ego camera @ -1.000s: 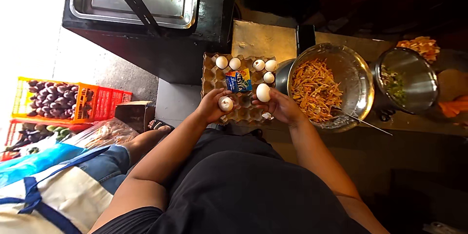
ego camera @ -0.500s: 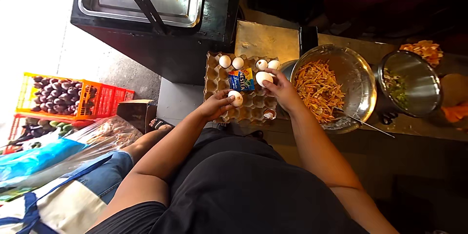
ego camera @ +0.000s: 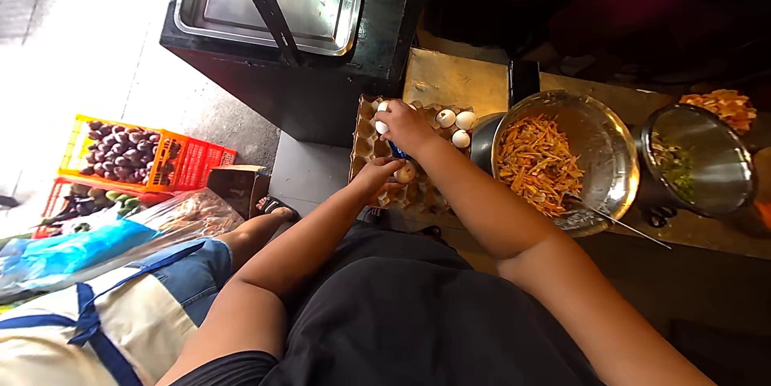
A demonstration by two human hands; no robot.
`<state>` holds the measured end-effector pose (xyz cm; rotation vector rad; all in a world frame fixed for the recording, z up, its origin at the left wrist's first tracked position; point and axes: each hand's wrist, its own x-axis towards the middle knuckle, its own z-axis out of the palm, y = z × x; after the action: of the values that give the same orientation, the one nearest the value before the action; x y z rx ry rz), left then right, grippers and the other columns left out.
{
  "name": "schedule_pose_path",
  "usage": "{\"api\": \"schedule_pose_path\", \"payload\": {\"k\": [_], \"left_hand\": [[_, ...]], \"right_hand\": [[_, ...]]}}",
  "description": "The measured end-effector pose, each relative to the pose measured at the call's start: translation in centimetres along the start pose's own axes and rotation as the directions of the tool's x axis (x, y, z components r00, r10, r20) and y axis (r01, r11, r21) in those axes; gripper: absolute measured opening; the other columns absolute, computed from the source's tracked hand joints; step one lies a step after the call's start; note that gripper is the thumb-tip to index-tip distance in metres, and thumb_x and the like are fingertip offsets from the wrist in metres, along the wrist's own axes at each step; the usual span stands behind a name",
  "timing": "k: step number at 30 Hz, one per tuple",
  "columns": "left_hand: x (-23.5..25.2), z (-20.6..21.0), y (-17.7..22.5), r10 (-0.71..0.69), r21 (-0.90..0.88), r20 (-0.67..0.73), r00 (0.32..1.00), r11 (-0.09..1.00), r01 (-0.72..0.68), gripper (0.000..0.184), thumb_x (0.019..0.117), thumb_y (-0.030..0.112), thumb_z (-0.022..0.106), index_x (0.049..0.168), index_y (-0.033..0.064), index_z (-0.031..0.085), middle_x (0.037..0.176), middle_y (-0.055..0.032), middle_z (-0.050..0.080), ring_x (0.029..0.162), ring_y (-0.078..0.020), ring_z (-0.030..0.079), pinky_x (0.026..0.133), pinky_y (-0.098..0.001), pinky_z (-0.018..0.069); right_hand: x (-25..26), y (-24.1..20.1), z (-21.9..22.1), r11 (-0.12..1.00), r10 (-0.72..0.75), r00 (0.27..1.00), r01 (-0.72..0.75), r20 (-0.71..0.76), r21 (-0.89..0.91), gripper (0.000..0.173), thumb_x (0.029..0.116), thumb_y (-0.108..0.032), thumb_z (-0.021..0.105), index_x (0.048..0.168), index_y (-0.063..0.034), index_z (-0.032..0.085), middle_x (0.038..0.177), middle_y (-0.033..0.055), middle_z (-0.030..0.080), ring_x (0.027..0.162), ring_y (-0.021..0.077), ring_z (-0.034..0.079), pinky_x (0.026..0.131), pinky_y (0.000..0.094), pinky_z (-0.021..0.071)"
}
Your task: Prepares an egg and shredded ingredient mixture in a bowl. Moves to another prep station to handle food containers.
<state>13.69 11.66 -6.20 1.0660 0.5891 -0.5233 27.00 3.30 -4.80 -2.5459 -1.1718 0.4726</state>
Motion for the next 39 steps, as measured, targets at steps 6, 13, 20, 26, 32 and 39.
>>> {"api": "schedule_pose_path", "payload": {"k": [6,13,20,26,32,39], "left_hand": [[0.4,0.1,-0.2,0.024,0.149,-0.003,1.0,0.989,-0.023,0.039,0.1046,0.026,0.06,0.132,-0.0009,0.056,0.124,-0.0168,0.063,0.1,-0.0221,0.069,0.085,-0.0384,0.0605],[1.0,1.0,0.7,0.076,0.486,-0.083,0.994,0.873,-0.026,0.046,0.1033,0.031,0.063,0.132,-0.0025,0.049,0.112,-0.0207,0.066,0.089,-0.0255,0.073,0.08,-0.0424,0.0627],[1.4,0.5,0.7,0.241,0.8,-0.063,0.968,0.592,-0.095,0.046,0.1065,0.041,0.053,0.121,-0.0021,0.058,0.099,-0.0199,0.068,0.088,-0.0305,0.07,0.083,-0.051,0.0574],[0.8,-0.3,1.6,0.314,0.922,0.01,0.95,0.364,-0.13,0.045,0.1076,0.041,0.05,0.121,-0.0005,0.063,0.116,-0.0228,0.064,0.102,-0.0346,0.067,0.092,-0.055,0.0537],[0.1,4.6,2.6,0.389,0.899,0.411,0.825,-0.02,-0.438,0.028,0.1048,0.026,0.058,0.115,0.0032,0.072,0.114,-0.0183,0.067,0.106,-0.0342,0.067,0.094,-0.0541,0.054],[6.0,11.2,0.2,-0.072,0.704,0.666,0.743,-0.269,-0.657,0.032,0.1052,0.027,0.056,0.126,0.0072,0.07,0.122,-0.0156,0.07,0.122,-0.035,0.061,0.107,-0.0506,0.046]], "right_hand": [[-0.7,0.7,0.1,0.998,0.017,1.0,-0.017,0.0,0.067,0.038,0.0928,-0.016,0.077,0.13,-0.0123,0.071,0.133,0.0255,0.06,0.127,0.0424,0.057,0.108,0.0537,0.0485],[-8.1,2.8,-5.9,0.956,0.142,0.98,-0.1,-0.138,0.277,0.036,0.1021,-0.016,0.065,0.137,-0.0076,0.065,0.127,0.0203,0.064,0.112,0.0337,0.066,0.099,0.0487,0.0547],[-22.2,3.5,-1.1,0.831,0.508,0.853,-0.523,0.123,0.189,0.052,0.0939,-0.02,0.078,0.139,-0.0028,0.059,0.133,0.0245,0.06,0.111,0.0415,0.066,0.094,0.0594,0.0559],[-23.7,2.6,4.1,0.662,0.721,0.693,-0.695,0.015,0.281,0.038,0.1112,-0.019,0.046,0.142,0.0011,0.056,0.132,0.0272,0.06,0.12,0.0417,0.064,0.102,0.0552,0.0528],[-24.1,3.1,5.5,0.611,0.765,0.635,-0.663,-0.106,0.434,0.036,0.1089,-0.023,0.053,0.133,0.0034,0.058,0.124,0.0249,0.065,0.111,0.0386,0.068,0.097,0.0536,0.0551],[-25.2,2.9,5.1,0.802,0.576,0.81,-0.533,-0.114,0.269,0.034,0.1009,-0.02,0.069,0.128,0.0001,0.067,0.125,0.0232,0.062,0.108,0.0381,0.068,0.092,0.0521,0.0585]]}}
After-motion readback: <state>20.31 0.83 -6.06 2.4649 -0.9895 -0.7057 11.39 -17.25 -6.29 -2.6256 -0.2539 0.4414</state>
